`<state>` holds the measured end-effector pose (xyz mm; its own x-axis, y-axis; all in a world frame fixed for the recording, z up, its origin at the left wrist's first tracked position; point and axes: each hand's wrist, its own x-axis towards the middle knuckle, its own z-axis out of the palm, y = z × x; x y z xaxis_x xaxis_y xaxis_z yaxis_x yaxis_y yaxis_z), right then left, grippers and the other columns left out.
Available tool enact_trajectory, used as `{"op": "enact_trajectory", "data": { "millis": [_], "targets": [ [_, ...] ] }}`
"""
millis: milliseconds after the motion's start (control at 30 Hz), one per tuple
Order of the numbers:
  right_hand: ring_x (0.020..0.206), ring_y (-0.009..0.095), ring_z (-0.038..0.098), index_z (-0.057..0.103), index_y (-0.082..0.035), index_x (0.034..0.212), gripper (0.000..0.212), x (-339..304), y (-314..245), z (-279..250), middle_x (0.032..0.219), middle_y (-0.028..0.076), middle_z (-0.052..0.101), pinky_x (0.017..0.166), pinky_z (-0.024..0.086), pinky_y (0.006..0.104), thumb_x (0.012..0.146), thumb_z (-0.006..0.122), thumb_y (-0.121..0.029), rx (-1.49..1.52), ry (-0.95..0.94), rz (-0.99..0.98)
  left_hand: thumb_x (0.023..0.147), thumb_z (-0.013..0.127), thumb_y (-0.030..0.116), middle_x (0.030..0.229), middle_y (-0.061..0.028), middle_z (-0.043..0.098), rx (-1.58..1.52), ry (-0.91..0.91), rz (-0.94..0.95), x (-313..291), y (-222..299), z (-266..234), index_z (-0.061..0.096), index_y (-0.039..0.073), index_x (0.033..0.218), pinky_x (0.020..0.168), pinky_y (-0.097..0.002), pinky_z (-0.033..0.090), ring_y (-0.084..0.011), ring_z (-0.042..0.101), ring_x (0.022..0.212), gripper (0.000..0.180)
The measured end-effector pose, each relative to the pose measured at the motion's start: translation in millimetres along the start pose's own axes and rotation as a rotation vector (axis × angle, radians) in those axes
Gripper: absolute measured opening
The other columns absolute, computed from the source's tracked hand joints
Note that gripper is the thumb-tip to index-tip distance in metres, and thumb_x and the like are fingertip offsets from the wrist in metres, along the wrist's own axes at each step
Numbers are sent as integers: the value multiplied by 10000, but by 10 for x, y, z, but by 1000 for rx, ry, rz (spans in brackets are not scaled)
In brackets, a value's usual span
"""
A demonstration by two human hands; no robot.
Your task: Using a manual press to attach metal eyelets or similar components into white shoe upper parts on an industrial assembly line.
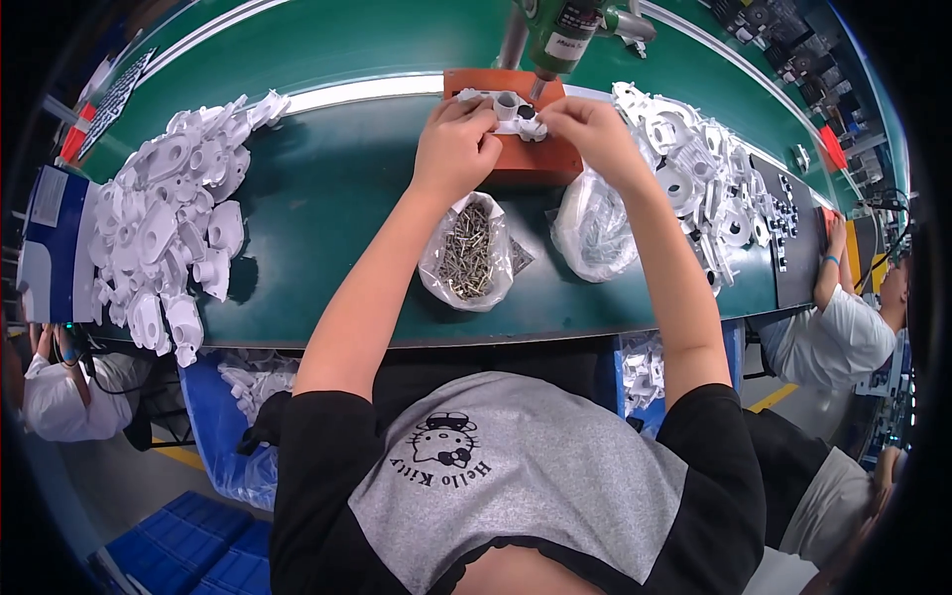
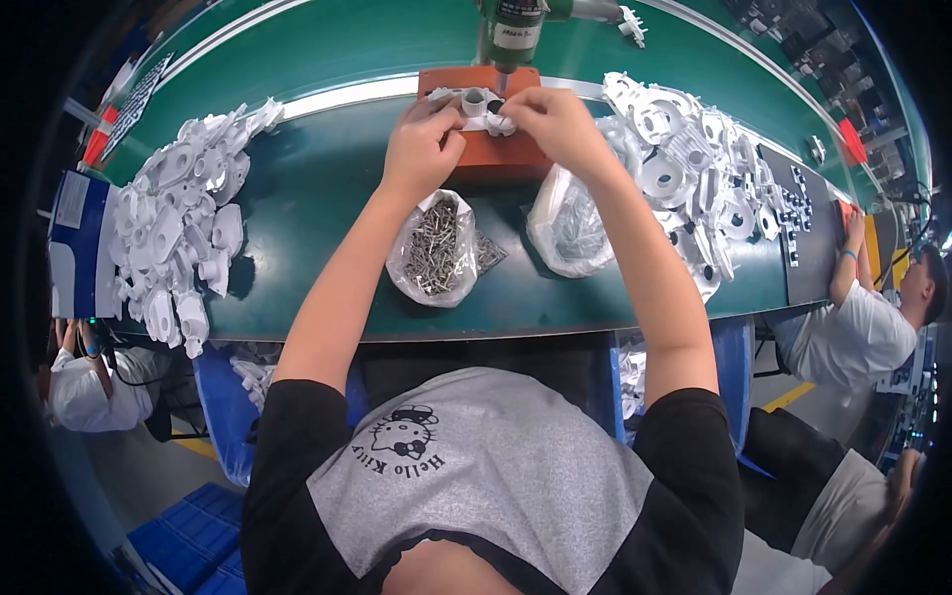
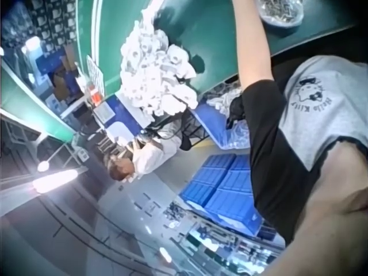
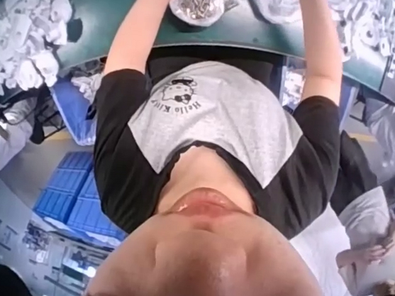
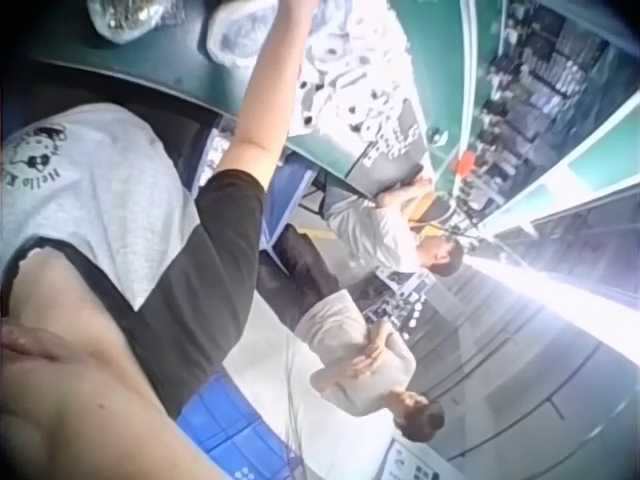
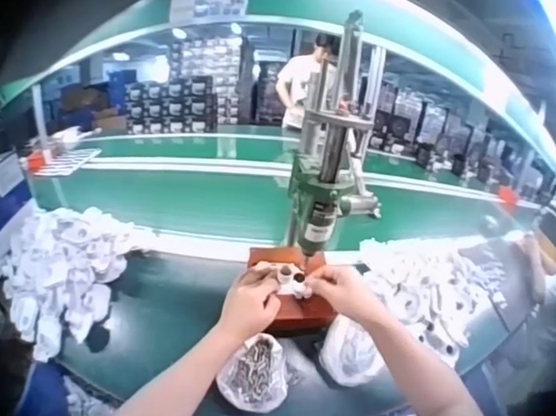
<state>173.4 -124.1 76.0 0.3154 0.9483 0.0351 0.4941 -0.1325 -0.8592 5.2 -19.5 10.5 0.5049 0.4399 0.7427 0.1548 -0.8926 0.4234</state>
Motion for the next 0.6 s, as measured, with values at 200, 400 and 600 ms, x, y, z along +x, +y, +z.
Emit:
{"op": "enact_trajectory", "data": {
  "millis": [200, 400, 600],
  "targets": [
    [735, 76, 536, 669, 55, 938, 242, 265, 217, 51, 811, 17, 642, 695, 440, 232, 877, 609, -170, -60, 96, -72, 704, 570, 69, 1007, -130, 673, -27, 30, -8, -11, -21, 18, 623, 21, 783, 937, -429, 442, -310, 602, 990, 107],
    [680, 165, 588, 660, 89, 955, 350, 317, 319, 121, 768, 131, 657, 661, 466, 297, 829, 625, -237, 14, 162, -157, 704, 568, 68, 1013, -143, 670, -30, 15, -22, -9, -26, 15, 625, 21, 785, 944, -429, 442, -311, 604, 987, 110],
    [705, 127, 547, 644, 67, 937, 310, 351, 241, 149, 761, 79, 631, 665, 440, 274, 857, 598, -229, -123, 146, -116, 737, 569, 50, 1001, -143, 663, -38, 20, -31, -21, -29, 12, 631, 19, 825, 924, -421, 449, -318, 595, 1016, 112]
  ]
}}
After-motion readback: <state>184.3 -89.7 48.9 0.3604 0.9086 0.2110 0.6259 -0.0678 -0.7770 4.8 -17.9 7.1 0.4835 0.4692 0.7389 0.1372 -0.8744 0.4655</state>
